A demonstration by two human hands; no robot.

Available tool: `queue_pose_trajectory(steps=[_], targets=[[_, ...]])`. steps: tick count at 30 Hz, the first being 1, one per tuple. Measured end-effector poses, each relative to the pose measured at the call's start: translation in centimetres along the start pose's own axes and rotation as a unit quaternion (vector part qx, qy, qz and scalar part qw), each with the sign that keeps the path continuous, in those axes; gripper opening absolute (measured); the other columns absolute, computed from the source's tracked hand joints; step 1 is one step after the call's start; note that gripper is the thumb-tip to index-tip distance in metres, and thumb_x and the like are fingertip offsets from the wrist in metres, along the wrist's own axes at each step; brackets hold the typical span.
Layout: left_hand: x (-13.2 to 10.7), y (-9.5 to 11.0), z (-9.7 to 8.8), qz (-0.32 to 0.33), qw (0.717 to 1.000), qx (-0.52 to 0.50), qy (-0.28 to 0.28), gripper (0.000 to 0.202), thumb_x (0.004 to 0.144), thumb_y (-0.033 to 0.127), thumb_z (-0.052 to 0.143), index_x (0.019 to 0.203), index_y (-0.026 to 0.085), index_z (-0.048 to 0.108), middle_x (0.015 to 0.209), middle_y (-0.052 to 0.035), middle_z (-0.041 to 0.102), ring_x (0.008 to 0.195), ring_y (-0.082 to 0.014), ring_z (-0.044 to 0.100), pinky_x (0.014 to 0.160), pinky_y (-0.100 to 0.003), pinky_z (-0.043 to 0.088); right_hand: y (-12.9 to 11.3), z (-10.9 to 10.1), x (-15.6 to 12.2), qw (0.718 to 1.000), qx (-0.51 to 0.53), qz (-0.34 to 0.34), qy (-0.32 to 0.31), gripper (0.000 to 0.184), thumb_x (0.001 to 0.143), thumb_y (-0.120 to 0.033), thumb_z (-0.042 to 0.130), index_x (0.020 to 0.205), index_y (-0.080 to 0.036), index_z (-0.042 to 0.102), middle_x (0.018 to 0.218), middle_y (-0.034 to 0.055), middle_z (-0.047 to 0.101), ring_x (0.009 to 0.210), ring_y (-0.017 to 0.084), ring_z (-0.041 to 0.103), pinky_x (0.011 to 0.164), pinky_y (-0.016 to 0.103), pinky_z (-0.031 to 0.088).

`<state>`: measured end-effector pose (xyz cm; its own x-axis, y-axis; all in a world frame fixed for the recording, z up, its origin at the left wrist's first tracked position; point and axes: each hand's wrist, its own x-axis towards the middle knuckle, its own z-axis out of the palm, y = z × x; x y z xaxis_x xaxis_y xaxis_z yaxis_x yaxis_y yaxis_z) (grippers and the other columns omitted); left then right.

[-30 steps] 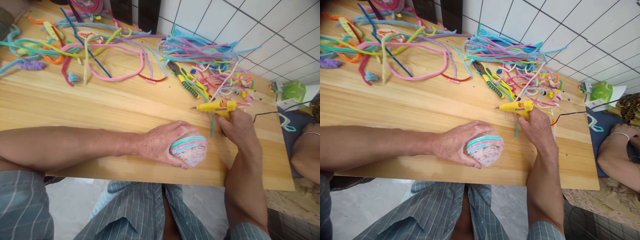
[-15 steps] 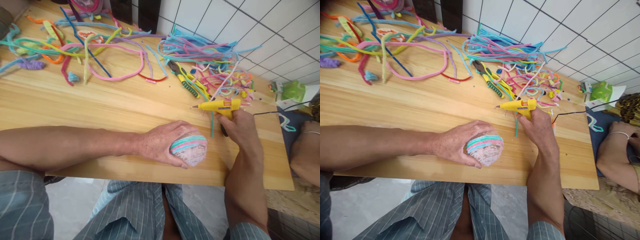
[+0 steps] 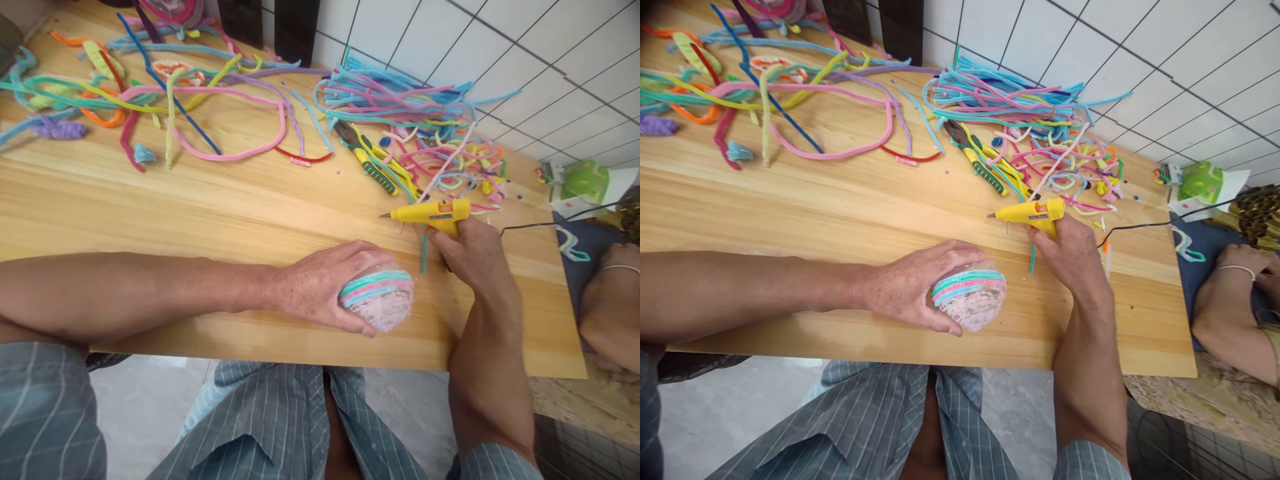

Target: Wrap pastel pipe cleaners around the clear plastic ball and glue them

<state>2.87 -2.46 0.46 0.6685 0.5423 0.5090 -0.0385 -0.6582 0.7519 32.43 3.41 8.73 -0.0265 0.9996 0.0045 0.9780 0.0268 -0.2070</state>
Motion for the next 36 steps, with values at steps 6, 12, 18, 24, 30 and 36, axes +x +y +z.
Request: queue_pose_trajectory(steps=[6,12,18,24,30,36], targets=[[0.0,-0.1,0.0,0.0,1.0,-0.004,0.0,0.095,0.093,0.065,0.087,0.165,0.021,0.044,0.156,-0.0226,0.066,0.148,-0.0388,0.064,0.125,-0.059,0.056,-0.1,-0.5,-0.1,0.999,-0.025,0.014,-0.024,0.021,0.08,-0.048,0.059,0.078,-0.028,0.055,0.07,0.0084,0.064,0.078,0.029,0.062,0.079,0.042,0.049],[0.1,-0.1,0.0,0.002,1.0,-0.003,-0.002,0.095,0.093,0.065,0.087,0.165,0.02,0.044,0.157,-0.0233,0.065,0.149,-0.0388,0.063,0.125,-0.059,0.056,-1.1,-0.2,-0.1,0.999,-0.024,0.031,-0.008,0.015,0.08,-0.041,0.06,0.083,-0.026,0.059,0.08,0.0109,0.069,0.082,0.029,0.063,0.08,0.041,0.048],[0.1,0.1,-0.1,-0.013,1.0,-0.015,-0.007,0.095,0.091,0.063,0.09,0.165,0.022,0.046,0.157,-0.0219,0.066,0.148,-0.0388,0.064,0.126,-0.06,0.055,-0.8,-0.2,-0.1,1.0,0.01,0.015,-0.005,0.017,0.081,-0.044,0.062,0.081,-0.028,0.057,0.07,0.0069,0.065,0.078,0.029,0.063,0.08,0.041,0.049],[0.1,0.0,-0.1,0.002,1.0,-0.002,-0.001,0.094,0.093,0.064,0.087,0.165,0.02,0.044,0.157,-0.0234,0.066,0.148,-0.0387,0.064,0.125,-0.059,0.056,-0.7,0.1,0.0,0.999,-0.025,0.026,-0.001,0.015,0.083,-0.04,0.064,0.084,-0.025,0.062,0.08,0.0103,0.071,0.085,0.03,0.068,0.083,0.041,0.051],[0.1,-0.1,0.0,-0.005,1.0,-0.014,-0.004,0.095,0.091,0.064,0.089,0.164,0.022,0.046,0.157,-0.0221,0.066,0.149,-0.0387,0.064,0.126,-0.059,0.055,-0.4,0.1,-0.1,1.0,0.004,0.018,0.005,0.018,0.082,-0.044,0.063,0.082,-0.026,0.059,0.074,0.0086,0.068,0.084,0.03,0.068,0.084,0.043,0.053],[0.2,0.0,-0.1,-0.022,0.999,-0.029,-0.01,0.097,0.088,0.063,0.091,0.165,0.023,0.046,0.158,-0.0223,0.065,0.151,-0.0396,0.063,0.127,-0.061,0.054,-0.4,0.1,-0.1,0.999,-0.038,0.014,-0.01,0.018,0.084,-0.043,0.061,0.087,-0.026,0.063,0.088,0.013,0.074,0.086,0.032,0.067,0.081,0.043,0.049]])
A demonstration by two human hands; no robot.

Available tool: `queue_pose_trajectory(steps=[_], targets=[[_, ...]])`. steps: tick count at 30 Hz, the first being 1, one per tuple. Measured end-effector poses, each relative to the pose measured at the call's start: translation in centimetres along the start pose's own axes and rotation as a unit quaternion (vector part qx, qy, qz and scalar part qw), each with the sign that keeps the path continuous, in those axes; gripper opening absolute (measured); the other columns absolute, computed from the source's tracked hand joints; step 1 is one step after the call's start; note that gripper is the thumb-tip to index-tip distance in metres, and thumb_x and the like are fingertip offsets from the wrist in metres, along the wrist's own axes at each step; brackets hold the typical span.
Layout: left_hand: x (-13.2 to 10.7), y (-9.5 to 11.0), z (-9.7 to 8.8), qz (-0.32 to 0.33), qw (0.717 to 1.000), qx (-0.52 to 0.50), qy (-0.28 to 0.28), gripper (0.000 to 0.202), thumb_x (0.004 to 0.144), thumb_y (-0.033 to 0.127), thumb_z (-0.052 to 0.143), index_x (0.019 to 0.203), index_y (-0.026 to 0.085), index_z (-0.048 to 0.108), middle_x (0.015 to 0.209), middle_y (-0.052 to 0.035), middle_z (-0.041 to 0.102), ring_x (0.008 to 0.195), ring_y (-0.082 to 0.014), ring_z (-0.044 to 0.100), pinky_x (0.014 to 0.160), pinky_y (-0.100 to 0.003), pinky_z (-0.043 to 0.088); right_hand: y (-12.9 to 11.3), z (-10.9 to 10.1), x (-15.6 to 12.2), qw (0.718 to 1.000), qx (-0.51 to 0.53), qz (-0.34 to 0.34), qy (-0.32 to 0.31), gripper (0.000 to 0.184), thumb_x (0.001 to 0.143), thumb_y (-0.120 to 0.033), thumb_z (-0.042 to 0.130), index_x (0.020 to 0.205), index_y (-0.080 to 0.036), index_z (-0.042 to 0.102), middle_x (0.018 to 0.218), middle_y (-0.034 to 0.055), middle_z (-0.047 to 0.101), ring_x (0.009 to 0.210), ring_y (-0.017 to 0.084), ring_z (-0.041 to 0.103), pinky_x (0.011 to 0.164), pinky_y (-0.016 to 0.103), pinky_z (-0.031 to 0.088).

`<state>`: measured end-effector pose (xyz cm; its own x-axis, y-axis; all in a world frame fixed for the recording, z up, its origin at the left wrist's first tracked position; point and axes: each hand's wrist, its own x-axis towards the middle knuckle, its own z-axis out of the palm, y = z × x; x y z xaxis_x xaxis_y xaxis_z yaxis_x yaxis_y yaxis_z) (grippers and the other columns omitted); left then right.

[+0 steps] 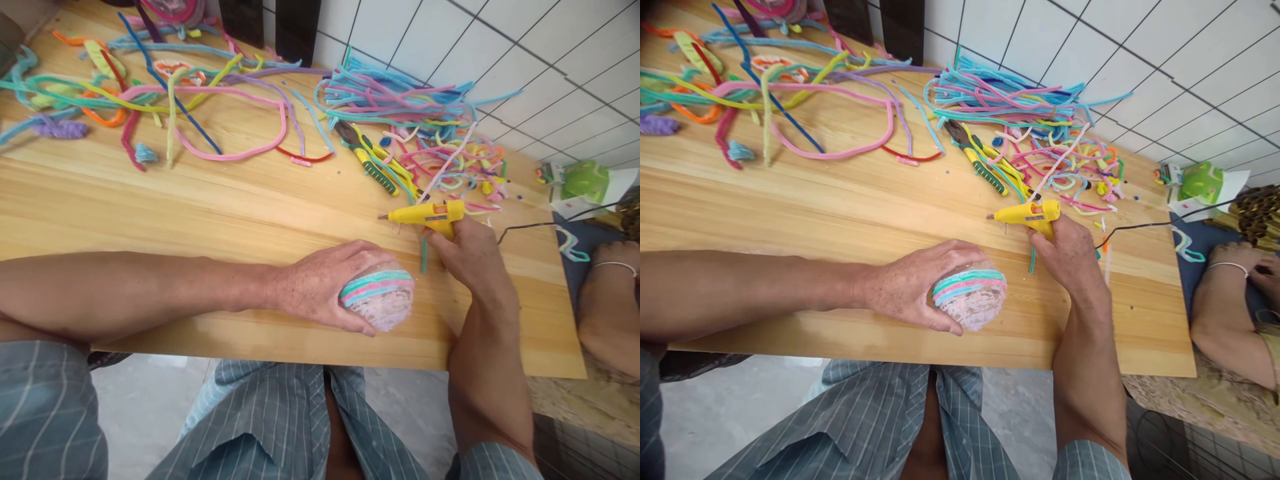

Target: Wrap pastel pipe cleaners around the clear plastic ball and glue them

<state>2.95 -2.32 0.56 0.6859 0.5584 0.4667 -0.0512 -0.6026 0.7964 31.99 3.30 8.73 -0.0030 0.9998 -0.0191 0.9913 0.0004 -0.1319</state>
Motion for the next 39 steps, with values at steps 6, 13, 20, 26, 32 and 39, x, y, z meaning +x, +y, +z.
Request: queue_pose_trajectory(steps=[6,13,20,26,32,39], targets=[[0.1,0.2,-0.1,-0.017,1.0,-0.013,-0.004,0.097,0.086,0.06,0.094,0.163,0.023,0.049,0.159,-0.0216,0.065,0.151,-0.0399,0.062,0.128,-0.062,0.053,-0.9,-0.4,-0.3,0.999,0.026,0.02,0.018,0.015,0.084,-0.04,0.062,0.088,-0.026,0.065,0.086,0.0138,0.075,0.089,0.034,0.07,0.084,0.044,0.05],[0.1,0.2,-0.1,-0.015,1.0,-0.003,-0.006,0.096,0.088,0.064,0.091,0.164,0.023,0.048,0.158,-0.0217,0.065,0.151,-0.0396,0.062,0.127,-0.062,0.053,-0.9,-0.3,0.0,0.999,0.007,0.033,0.002,0.016,0.086,-0.04,0.062,0.09,-0.025,0.064,0.09,0.0159,0.076,0.093,0.035,0.07,0.085,0.044,0.05],[0.0,0.0,0.1,0.007,1.0,0.01,0.004,0.096,0.09,0.065,0.089,0.164,0.021,0.046,0.157,-0.0234,0.065,0.15,-0.04,0.063,0.126,-0.061,0.054,-0.2,0.0,0.1,1.0,0.017,-0.006,0.012,0.016,0.084,-0.041,0.062,0.088,-0.026,0.064,0.084,0.0131,0.074,0.086,0.033,0.066,0.081,0.043,0.049],[0.1,0.0,0.0,-0.01,1.0,-0.005,0.0,0.096,0.087,0.063,0.092,0.163,0.024,0.049,0.158,-0.0213,0.066,0.15,-0.0395,0.063,0.127,-0.061,0.053,-0.6,-0.2,-0.1,0.999,0.025,0.015,0.015,0.018,0.085,-0.044,0.062,0.087,-0.026,0.063,0.082,0.0135,0.073,0.09,0.034,0.07,0.081,0.043,0.051],[0.1,0.1,0.0,-0.01,1.0,-0.004,-0.002,0.096,0.088,0.064,0.091,0.163,0.023,0.049,0.158,-0.0218,0.066,0.151,-0.0401,0.062,0.128,-0.062,0.052,-0.1,0.6,0.3,1.0,0.005,0.003,0.012,0.021,0.083,-0.045,0.06,0.091,-0.026,0.066,0.088,0.0116,0.072,0.088,0.033,0.068,0.083,0.045,0.052],[0.0,0.1,0.0,0.001,1.0,0.003,0.002,0.095,0.09,0.063,0.09,0.165,0.021,0.047,0.158,-0.0225,0.065,0.15,-0.039,0.063,0.127,-0.06,0.053,0.4,0.4,0.2,1.0,-0.004,-0.009,0.008,0.021,0.084,-0.045,0.06,0.089,-0.026,0.066,0.085,0.0115,0.07,0.086,0.033,0.067,0.082,0.045,0.051]])
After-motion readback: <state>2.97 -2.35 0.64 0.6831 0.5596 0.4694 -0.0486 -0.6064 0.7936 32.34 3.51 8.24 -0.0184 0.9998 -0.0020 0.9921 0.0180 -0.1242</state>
